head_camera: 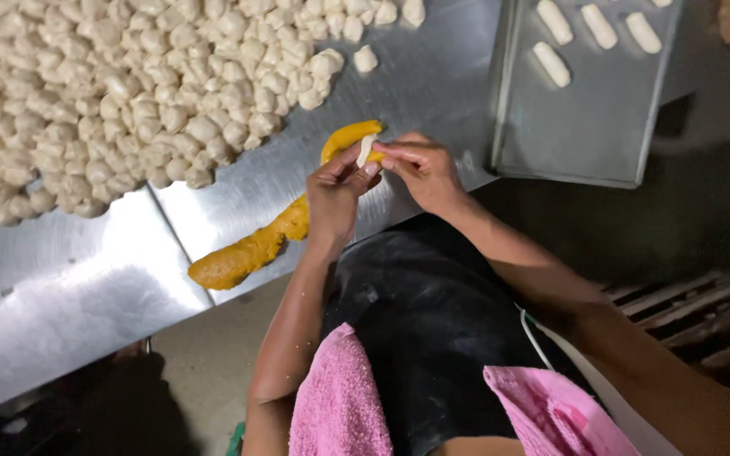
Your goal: The recorder is shaping small pieces of dough, filling them with a yellow paste, and placing them on a metal baking tray.
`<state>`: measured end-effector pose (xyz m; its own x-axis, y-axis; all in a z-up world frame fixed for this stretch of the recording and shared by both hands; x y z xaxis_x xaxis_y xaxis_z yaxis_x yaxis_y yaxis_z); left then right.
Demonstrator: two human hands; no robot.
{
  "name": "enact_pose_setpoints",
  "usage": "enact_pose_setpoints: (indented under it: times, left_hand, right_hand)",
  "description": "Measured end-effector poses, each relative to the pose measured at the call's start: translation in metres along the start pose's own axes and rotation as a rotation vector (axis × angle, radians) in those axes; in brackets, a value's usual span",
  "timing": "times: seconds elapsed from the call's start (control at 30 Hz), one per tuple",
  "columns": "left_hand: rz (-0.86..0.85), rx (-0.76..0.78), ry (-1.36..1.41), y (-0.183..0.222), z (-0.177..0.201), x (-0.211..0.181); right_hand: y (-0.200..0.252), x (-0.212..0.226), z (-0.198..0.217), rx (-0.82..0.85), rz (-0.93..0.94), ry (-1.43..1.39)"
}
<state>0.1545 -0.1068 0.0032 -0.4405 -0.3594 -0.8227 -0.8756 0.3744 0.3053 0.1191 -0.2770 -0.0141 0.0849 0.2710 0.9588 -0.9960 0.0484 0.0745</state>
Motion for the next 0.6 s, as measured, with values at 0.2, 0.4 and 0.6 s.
enact_pose_setpoints:
  times: [0.2, 0.4, 0.6]
  left_hand:
    - [0.172, 0.091, -0.090, -0.021, -0.041, 0.025]
    - [0.059, 0.069, -0.304, -0.076, -0.063, 0.114]
    - [-0.258, -0.377, -0.978, -0.096, -0.038, 0.158]
  right_hand:
    - [0.000, -0.007, 0.050, 0.109, -0.302, -0.688]
    - [-0.009, -0.150, 0.082, -0.208, -0.171, -0.169]
    - [-0.015, -0.175, 0.080, -0.045, 0.077, -0.077]
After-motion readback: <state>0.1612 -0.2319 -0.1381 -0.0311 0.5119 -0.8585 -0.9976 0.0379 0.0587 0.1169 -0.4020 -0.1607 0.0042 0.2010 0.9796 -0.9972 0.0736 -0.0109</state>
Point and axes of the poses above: each hand's wrist, its own y-axis away from the middle knuckle, its own z-axis out of the back of the hand, x = y × z, the point moved 5 cm from there along -y, towards the middle knuckle, and after that the axes turned 3 degrees about z, right-handed, at the moved point
